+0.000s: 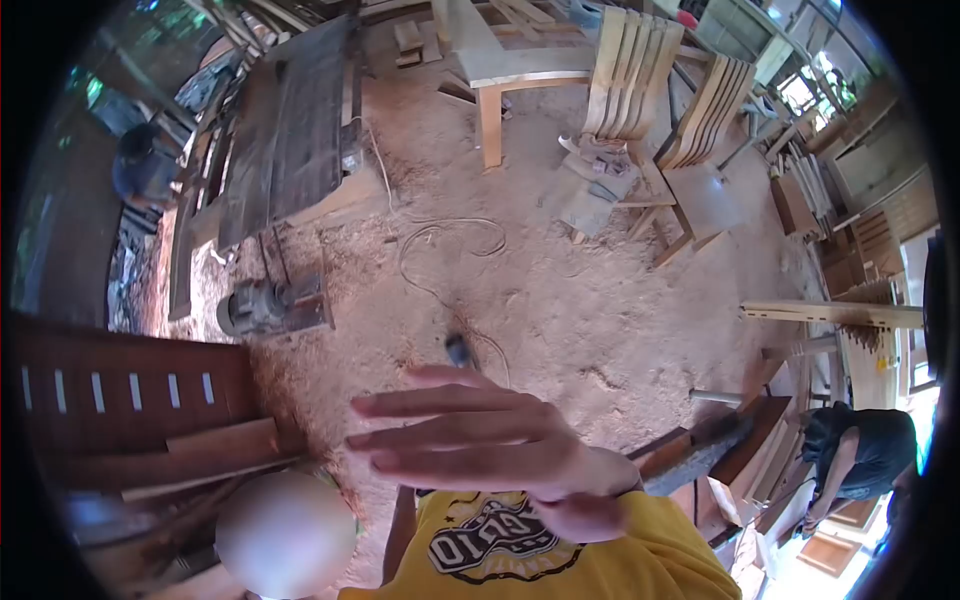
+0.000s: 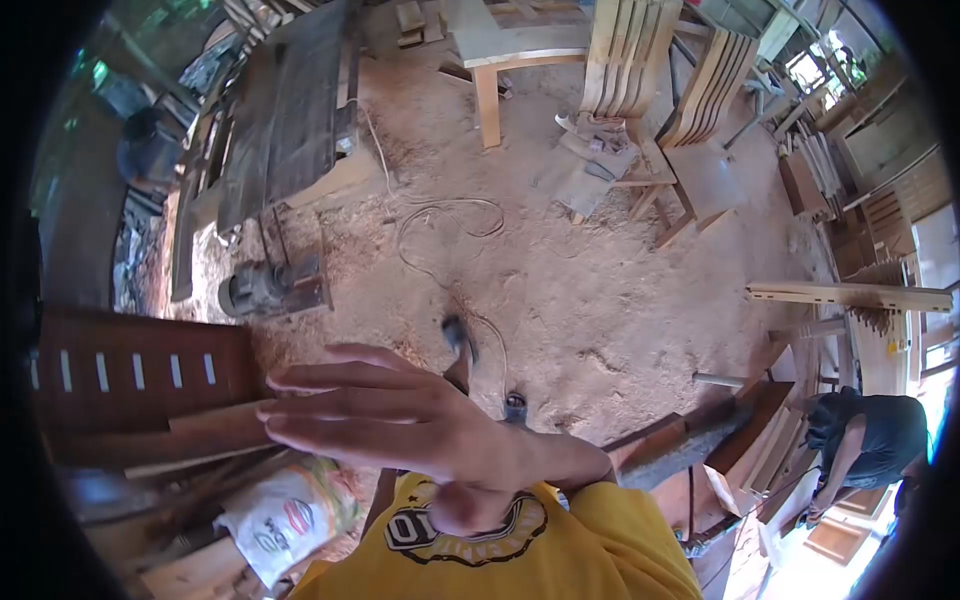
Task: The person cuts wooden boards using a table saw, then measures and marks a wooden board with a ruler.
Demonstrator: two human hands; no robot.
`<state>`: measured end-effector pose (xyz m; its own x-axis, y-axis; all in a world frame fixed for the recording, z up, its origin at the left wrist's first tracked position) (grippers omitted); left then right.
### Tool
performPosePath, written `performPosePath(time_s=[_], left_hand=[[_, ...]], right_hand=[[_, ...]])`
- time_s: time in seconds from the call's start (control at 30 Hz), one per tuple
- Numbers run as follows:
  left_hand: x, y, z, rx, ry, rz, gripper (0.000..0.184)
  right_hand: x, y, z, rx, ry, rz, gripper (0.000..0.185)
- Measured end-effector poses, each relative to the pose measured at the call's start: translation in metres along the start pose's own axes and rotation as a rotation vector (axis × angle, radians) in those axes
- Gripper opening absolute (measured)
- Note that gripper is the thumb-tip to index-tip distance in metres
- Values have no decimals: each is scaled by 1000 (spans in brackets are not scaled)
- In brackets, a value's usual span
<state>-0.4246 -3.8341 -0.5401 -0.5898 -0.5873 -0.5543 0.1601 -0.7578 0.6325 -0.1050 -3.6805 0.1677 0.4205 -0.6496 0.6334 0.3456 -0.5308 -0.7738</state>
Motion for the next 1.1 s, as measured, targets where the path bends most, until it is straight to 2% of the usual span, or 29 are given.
performPosePath(time_s=[0.03,0.07,0.1,0.17,0.2,0.23,0.27,0.3,0.33,0.37,0.4,0.43,0.5,0.53,0.57,0.6,0.67,0.7,0.73,0.77,0.8,0.83,0.87,0.9,0.93,0.97,1.03,1.07,1.1], left_hand=[[-17,-31,5,8,-19,-24,33],[-35,-66,9,16,-38,-56,33],[-57,-103,14,26,-56,-103,33],[-102,-176,35,28,-122,-214,34],[-130,-212,48,28,-169,-267,34],[-161,-240,64,62,-265,-147,32],[-209,-271,84,-24,-230,-358,29],[-251,-292,104,52,-132,-219,29],[-296,-320,129,-47,-175,-270,34],[-344,-347,149,-68,-218,-343,34],[-387,-372,164,-80,-272,-407,33],[-427,-397,178,-50,-173,-419,33],[-515,-444,199,26,5,-429,35],[-559,-464,206,76,80,-419,37],[-603,-478,211,102,241,-415,39],[-649,-490,217,130,403,-412,41],[-744,-503,225,317,650,-348,41],[-784,-515,225,427,793,-334,41],[-815,-532,232,415,795,-340,41],[-845,-543,237,461,960,-343,39],[-879,-559,242,504,1131,-352,37],[-903,-577,246,490,1132,-339,37],[-920,-595,257,413,1204,-298,35],[-933,-613,270,333,1278,-266,33],[-943,-643,285,261,985,-424,35],[-957,-658,302,247,999,-410,35],[-1014,-660,384,-515,49,-784,44],[-1047,-661,416,-472,146,-787,51],[-1096,-653,459,-430,244,-791,58]], right_hand=[[-24,-12,18,-56,-177,-38,119],[-30,-34,40,-242,-333,-39,104],[-21,-58,45,-251,-312,-38,104],[-56,-72,76,-716,-886,-320,52],[-96,-77,100,-752,-879,-324,52],[-101,-95,130,-436,-515,69,62],[-94,-102,125,-85,-157,438,73],[-111,-130,165,-299,-284,415,63],[-131,-153,206,-508,-409,393,64],[-134,-159,243,-361,-392,451,57],[-160,-160,277,-381,-473,304,53],[-194,-155,309,-602,-537,235,52],[-267,-155,360,-756,-114,165,40],[-311,-168,377,-650,123,-76,34],[-364,-166,398,-706,154,-194,30],[-426,-166,415,-703,163,-481,23],[-552,-152,438,-487,340,-981,22],[-610,-141,448,-383,429,-1024,26],[-655,-139,448,-153,828,-771,32],[-697,-128,453,-149,817,-771,32],[-734,-133,455,-23,889,-729,33],[-767,-139,455,98,948,-694,35],[-799,-143,464,99,926,-707,35],[-849,-129,478,-16,483,-996,36],[-887,-119,481,-122,22,-1247,38],[-906,-135,496,-104,13,-1259,38],[-935,-182,551,-191,255,-1117,38],[-939,-211,576,-304,256,-1187,43],[-960,-231,598,-272,252,-1203,43]])
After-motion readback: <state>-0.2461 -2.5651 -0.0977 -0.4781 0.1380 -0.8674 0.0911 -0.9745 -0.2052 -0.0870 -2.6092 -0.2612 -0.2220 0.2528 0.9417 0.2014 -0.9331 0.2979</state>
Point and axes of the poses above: each hand's wrist, its own y-axis away from the middle knuckle, its own z-axis out of the back of the hand, x = y × z, the point moved 10 cm from there along -y, towards the middle knuckle, and after that the axes turned 2 degrees about -y, right-handed, at the moved point
